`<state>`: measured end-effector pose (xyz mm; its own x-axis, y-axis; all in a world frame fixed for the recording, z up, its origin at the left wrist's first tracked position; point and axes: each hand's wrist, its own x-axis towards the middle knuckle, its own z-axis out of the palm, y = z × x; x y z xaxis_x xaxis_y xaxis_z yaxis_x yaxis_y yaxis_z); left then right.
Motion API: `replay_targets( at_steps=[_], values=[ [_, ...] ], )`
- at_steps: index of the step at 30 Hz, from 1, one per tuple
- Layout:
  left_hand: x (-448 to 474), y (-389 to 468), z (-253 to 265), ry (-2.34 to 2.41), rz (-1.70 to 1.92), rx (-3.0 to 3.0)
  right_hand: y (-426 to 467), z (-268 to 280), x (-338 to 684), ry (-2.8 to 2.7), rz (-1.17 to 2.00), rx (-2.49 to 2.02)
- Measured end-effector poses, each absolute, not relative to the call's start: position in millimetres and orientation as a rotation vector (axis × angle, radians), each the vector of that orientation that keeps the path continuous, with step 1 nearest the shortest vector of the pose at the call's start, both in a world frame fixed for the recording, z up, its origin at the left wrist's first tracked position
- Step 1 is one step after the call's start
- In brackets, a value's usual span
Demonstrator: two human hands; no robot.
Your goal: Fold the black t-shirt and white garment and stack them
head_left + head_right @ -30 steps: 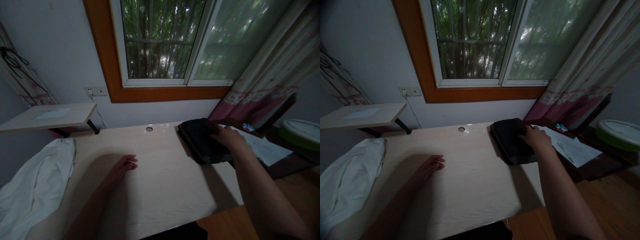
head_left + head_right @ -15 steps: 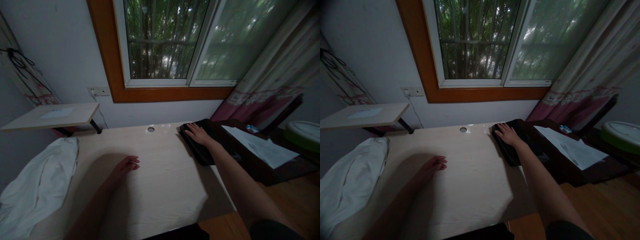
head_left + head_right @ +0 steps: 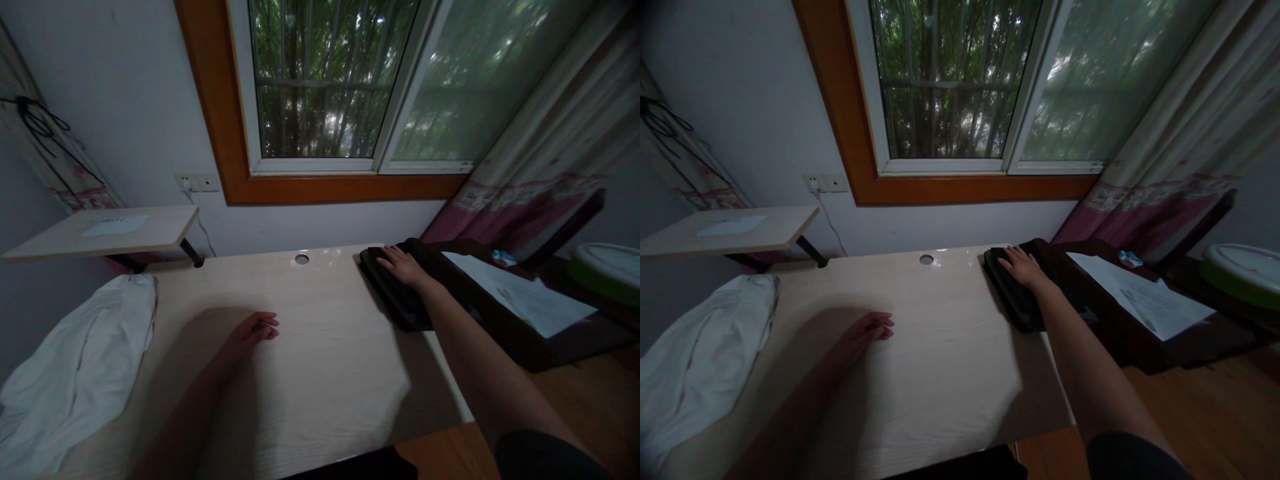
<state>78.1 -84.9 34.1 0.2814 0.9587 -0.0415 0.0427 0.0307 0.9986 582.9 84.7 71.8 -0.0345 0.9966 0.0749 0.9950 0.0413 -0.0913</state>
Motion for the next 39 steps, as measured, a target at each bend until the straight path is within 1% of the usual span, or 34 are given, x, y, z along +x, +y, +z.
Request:
replay_targets(
  at_steps=[9,14,17,19,23,25,28,31,35,37,39],
  values=[
    [80,-85,34,1.032,0.965,1.326,41,72,548,-2.156,-0.064,-2.169],
    [81,-86,38,1.034,0.979,1.312,-3,70,516,-2.232,-0.285,-2.076],
    [80,-88,40,1.038,0.982,1.291,-25,68,484,-2.314,-0.420,-1.850],
    [80,-88,38,1.022,1.008,1.241,-36,64,461,-2.393,-0.376,-1.699],
    [77,-86,33,0.985,1.095,1.089,-44,45,426,-2.554,-0.075,-1.399],
    [75,-86,33,0.977,1.127,1.065,-43,33,418,-2.537,0.046,-1.292],
    [70,-86,37,1.014,1.150,1.103,-38,16,415,-2.463,0.137,-1.221],
    [58,-84,42,1.126,1.209,1.192,-35,8,416,-2.417,0.168,-1.217],
    [20,-79,54,1.370,1.442,1.307,-36,8,417,-2.389,0.169,-1.219],
    [-10,-80,65,1.686,1.478,1.433,-37,9,417,-2.384,0.162,-1.220],
    [-45,-85,77,2.079,1.440,1.615,-38,9,416,-2.383,0.155,-1.218]
  ],
)
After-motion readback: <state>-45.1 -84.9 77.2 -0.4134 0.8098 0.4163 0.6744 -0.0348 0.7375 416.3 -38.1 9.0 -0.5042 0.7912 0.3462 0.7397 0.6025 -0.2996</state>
